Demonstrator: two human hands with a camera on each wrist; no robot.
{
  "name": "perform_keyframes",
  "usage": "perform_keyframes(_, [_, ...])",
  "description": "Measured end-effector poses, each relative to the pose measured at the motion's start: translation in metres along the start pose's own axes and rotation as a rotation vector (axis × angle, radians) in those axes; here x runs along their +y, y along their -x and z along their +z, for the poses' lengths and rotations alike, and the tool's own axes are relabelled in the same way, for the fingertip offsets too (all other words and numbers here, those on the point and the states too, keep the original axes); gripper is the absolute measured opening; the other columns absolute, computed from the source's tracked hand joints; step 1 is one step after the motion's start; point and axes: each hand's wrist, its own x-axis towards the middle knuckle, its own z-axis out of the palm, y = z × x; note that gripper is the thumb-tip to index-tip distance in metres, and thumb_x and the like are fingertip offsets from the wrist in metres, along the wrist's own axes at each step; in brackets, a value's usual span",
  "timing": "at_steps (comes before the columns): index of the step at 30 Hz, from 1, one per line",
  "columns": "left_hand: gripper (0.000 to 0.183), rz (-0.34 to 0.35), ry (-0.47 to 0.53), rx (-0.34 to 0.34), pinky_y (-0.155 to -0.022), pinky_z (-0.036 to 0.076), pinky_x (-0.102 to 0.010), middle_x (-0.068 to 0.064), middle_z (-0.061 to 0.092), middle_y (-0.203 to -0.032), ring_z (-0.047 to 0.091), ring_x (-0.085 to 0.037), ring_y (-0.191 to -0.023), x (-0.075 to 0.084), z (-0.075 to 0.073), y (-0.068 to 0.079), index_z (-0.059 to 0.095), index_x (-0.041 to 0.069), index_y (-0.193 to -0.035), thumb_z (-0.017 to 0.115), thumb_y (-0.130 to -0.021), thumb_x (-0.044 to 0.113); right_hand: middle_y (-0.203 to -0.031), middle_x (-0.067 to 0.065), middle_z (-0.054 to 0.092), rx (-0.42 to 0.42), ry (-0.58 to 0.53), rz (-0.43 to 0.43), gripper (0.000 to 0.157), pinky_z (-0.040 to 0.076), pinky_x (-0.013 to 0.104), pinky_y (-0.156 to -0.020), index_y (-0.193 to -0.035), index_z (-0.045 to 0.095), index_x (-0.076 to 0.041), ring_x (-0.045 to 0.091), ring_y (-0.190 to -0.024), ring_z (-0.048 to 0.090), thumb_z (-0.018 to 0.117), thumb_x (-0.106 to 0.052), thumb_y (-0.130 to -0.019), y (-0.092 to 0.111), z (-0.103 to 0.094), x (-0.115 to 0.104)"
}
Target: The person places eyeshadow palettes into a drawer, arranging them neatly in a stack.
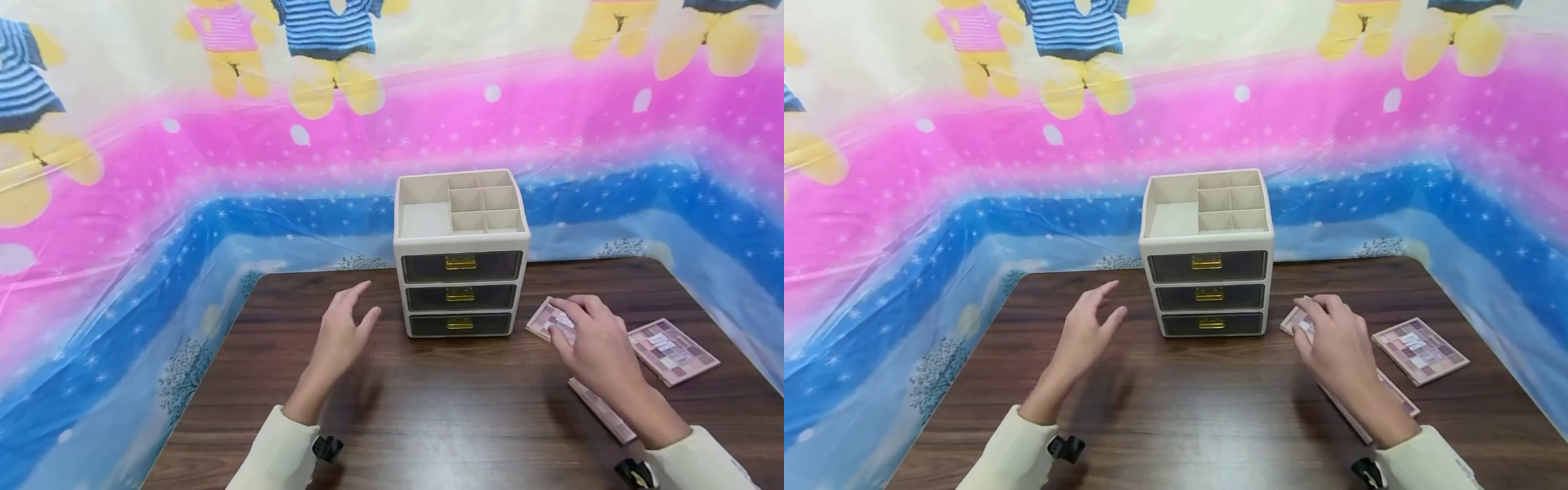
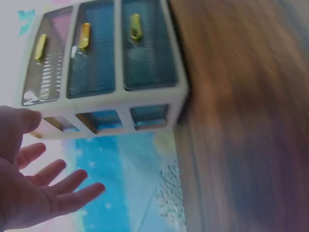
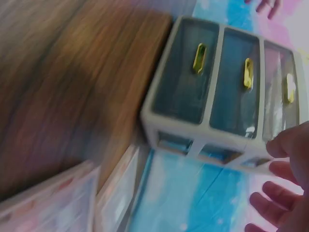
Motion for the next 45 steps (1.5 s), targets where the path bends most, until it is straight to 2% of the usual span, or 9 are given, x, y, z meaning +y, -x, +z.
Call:
perform_keyframes(3, [0.045,-0.033,0.13,0.054,-0.098,0.047,-0.045,-0.007,0.057,-0.129,0.059,-0.026,-0.117,0.008,0.003,-0.01,0.052,0.023,-0.136,0.062,-0.093,0.032,-0.1,0.014,0.062,0.087,-0.022,-0.064,0.036,0.043,0.055,-0.074,-0.108,0.069,-0.007,0.033,-0.09,0.06,0.073,-0.012,-0.073,-0.009,0.005,-0.012])
perform_keyframes(7, [0.041,-0.056,0.265,0.107,-0.095,0.05,-0.044,-0.007,0.06,-0.126,0.063,-0.026,-0.113,0.017,0.008,-0.024,0.056,0.024,-0.132,0.063,-0.092,0.031,-0.097,0.013,0.063,0.156,-0.04,-0.148,0.032,0.043,0.051,-0.071,-0.104,0.07,-0.008,0.033,-0.088,0.061,0.073,-0.013,-0.073,-0.022,0.015,-0.027])
perform_keyframes(17, [0.037,-0.117,0.436,0.137,-0.088,0.054,-0.04,-0.004,0.065,-0.123,0.065,-0.021,-0.108,0.029,0.021,-0.052,0.059,0.025,-0.129,0.06,-0.094,0.034,-0.101,0.01,0.063,0.191,-0.074,-0.229,0.03,0.041,0.044,-0.068,-0.106,0.069,-0.009,0.03,-0.089,0.06,0.074,-0.015,-0.077,-0.053,0.032,-0.063])
perform_keyframes(25, [0.039,-0.056,0.557,0.158,-0.092,0.052,-0.043,-0.006,0.064,-0.122,0.062,-0.023,-0.111,0.042,0.023,-0.065,0.056,0.024,-0.132,0.059,-0.095,0.036,-0.101,0.01,0.063,0.229,-0.034,-0.336,0.029,0.044,0.045,-0.066,-0.107,0.068,-0.009,0.03,-0.089,0.059,0.073,-0.01,-0.079,-0.08,0.039,-0.09])
perform_keyframes(28, [0.038,-0.05,0.583,0.174,-0.089,0.052,-0.041,-0.007,0.065,-0.12,0.062,-0.023,-0.107,0.044,0.025,-0.068,0.057,0.024,-0.132,0.059,-0.095,0.033,-0.102,0.009,0.063,0.231,0.013,-0.36,0.029,0.045,0.044,-0.066,-0.108,0.068,-0.01,0.03,-0.09,0.059,0.073,-0.011,-0.08,-0.086,0.042,-0.096])
perform_keyframes(32, [0.034,-0.039,0.615,0.195,-0.083,0.052,-0.032,-0.009,0.067,-0.115,0.063,-0.021,-0.101,0.043,0.028,-0.069,0.06,0.025,-0.128,0.061,-0.094,0.03,-0.099,0.008,0.064,0.252,0.064,-0.384,0.023,0.045,0.043,-0.065,-0.104,0.069,-0.012,0.029,-0.087,0.059,0.072,-0.011,-0.081,-0.09,0.046,-0.101])
perform_keyframes(37, [0.033,-0.037,0.632,0.197,-0.077,0.049,-0.023,-0.011,0.068,-0.113,0.062,-0.021,-0.098,0.043,0.029,-0.068,0.061,0.023,-0.127,0.061,-0.094,0.028,-0.093,0.005,0.066,0.305,0.133,-0.379,0.015,0.044,0.043,-0.064,-0.098,0.071,-0.015,0.029,-0.084,0.06,0.06,-0.011,-0.089,-0.092,0.055,-0.103])
perform_keyframes(42, [0.035,-0.021,0.612,0.195,-0.074,0.047,-0.022,-0.018,0.068,-0.112,0.062,-0.026,-0.096,0.057,0.018,-0.061,0.06,0.012,-0.129,0.06,-0.095,0.021,-0.09,0.005,0.066,0.352,0.171,-0.375,0.019,0.044,0.044,-0.064,-0.095,0.07,-0.015,0.029,-0.083,0.059,0.053,-0.007,-0.092,-0.094,0.061,-0.102])
perform_keyframes(45, [0.035,-0.01,0.593,0.193,-0.073,0.048,-0.021,-0.019,0.068,-0.111,0.062,-0.026,-0.095,0.065,0.01,-0.057,0.059,0.008,-0.13,0.059,-0.096,0.017,-0.088,0.006,0.066,0.38,0.169,-0.383,0.019,0.043,0.043,-0.064,-0.094,0.07,-0.015,0.03,-0.081,0.059,0.054,-0.006,-0.093,-0.096,0.062,-0.102])
